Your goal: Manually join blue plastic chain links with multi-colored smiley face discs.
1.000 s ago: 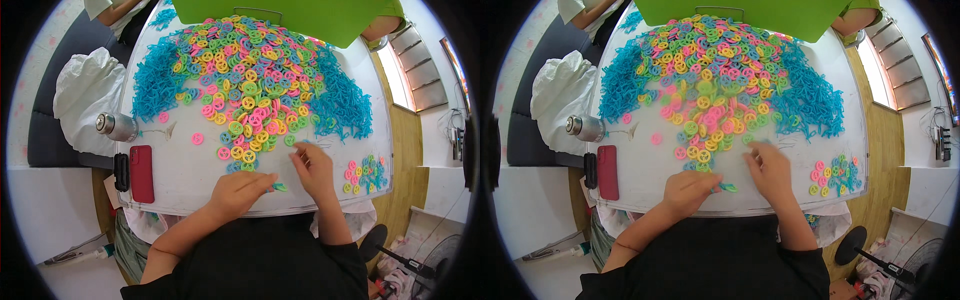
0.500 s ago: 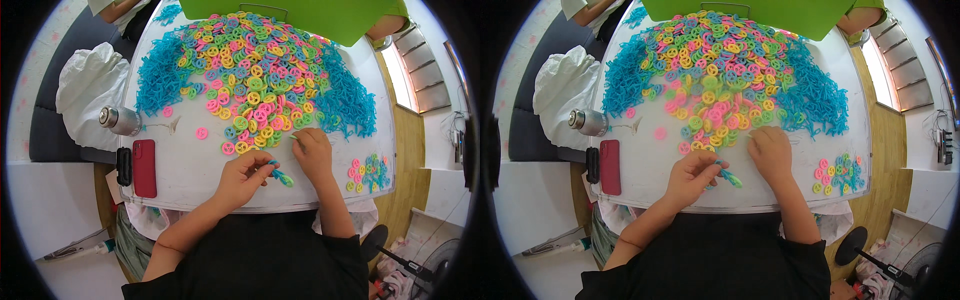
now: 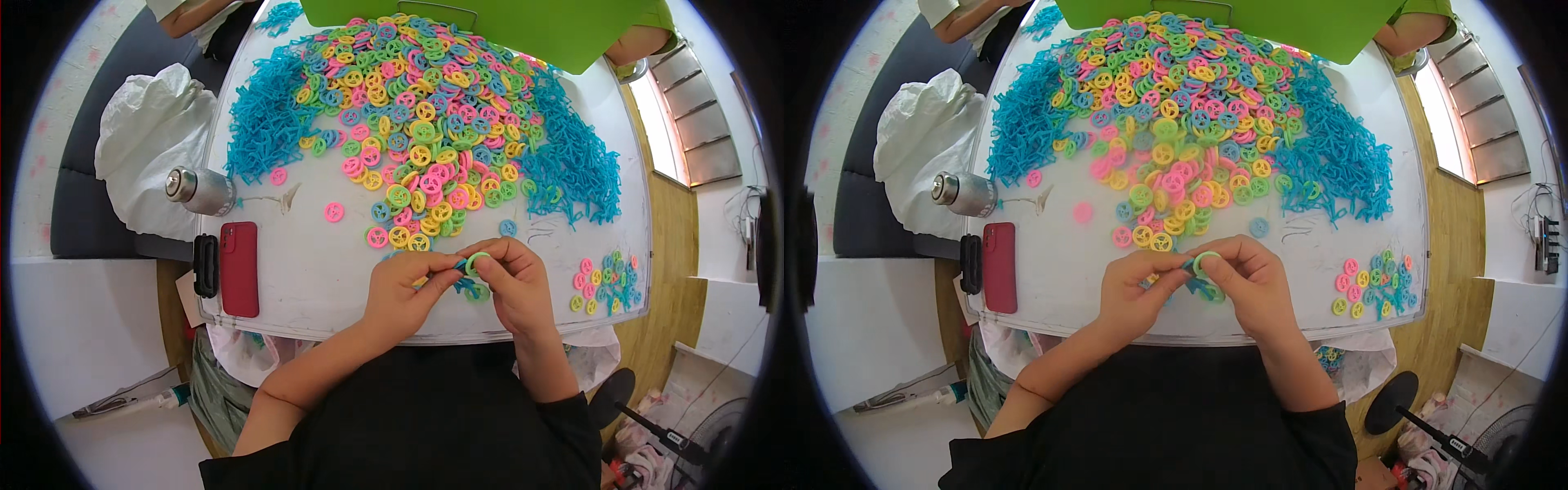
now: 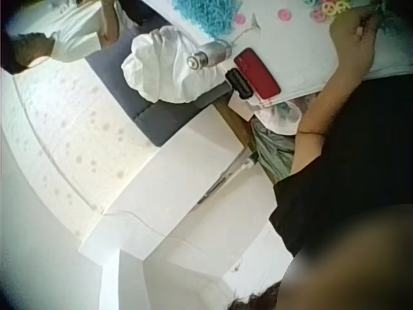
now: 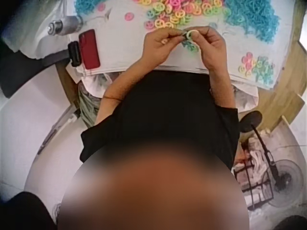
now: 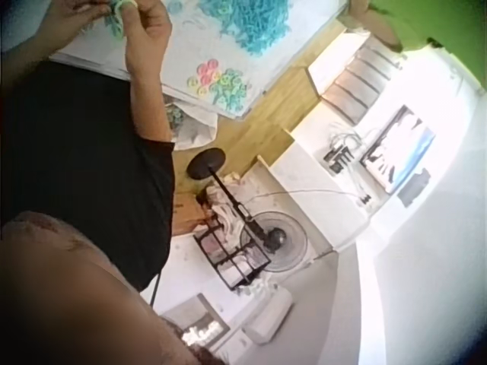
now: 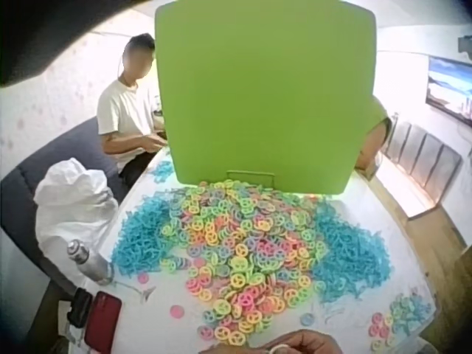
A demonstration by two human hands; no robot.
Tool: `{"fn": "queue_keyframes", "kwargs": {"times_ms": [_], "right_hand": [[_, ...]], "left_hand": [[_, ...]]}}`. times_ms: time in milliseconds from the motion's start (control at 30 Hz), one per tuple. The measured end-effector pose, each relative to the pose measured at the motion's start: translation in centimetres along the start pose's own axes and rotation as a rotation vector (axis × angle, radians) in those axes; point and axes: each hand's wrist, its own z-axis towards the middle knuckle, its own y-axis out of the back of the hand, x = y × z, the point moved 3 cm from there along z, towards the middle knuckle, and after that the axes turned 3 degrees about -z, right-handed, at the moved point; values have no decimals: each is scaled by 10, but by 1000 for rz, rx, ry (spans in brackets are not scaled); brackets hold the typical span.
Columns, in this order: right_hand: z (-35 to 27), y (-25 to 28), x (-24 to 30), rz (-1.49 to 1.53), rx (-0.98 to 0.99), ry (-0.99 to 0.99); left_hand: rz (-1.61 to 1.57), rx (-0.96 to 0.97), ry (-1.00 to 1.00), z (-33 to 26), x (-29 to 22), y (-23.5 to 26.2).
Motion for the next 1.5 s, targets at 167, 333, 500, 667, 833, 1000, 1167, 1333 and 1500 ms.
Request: {"fn": "queue_keyframes", "kwargs": {"times_ms": [167,333,500,667,833,1000,1167,1333,1500], "right_hand": [[-2,-7,-3,81,-60,43],[-11,-4,0,-270,-120,88],[-12,-5,1,-492,-119,230],[-16,-10,1,-264,-108,211],[-20,-1,0,-524,-11,249],[-17,-7,23,-959,52,559],[-18,8,12,-631,51,303],[-20,10,13,-518,88,203],[-21,-2,25,-1018,91,565]], "left_hand": [[480,-91,-499,-3,-20,-6],[377,-79,-354,-3,-13,-3],[305,-10,-388,-2,-9,0],[275,-49,-343,-3,-5,3],[111,2,-206,-8,7,6],[-1,-52,-172,-7,3,-1],[278,68,-427,2,-10,2],[309,96,-386,1,-10,2],[24,-2,-170,-9,7,-5]]}}
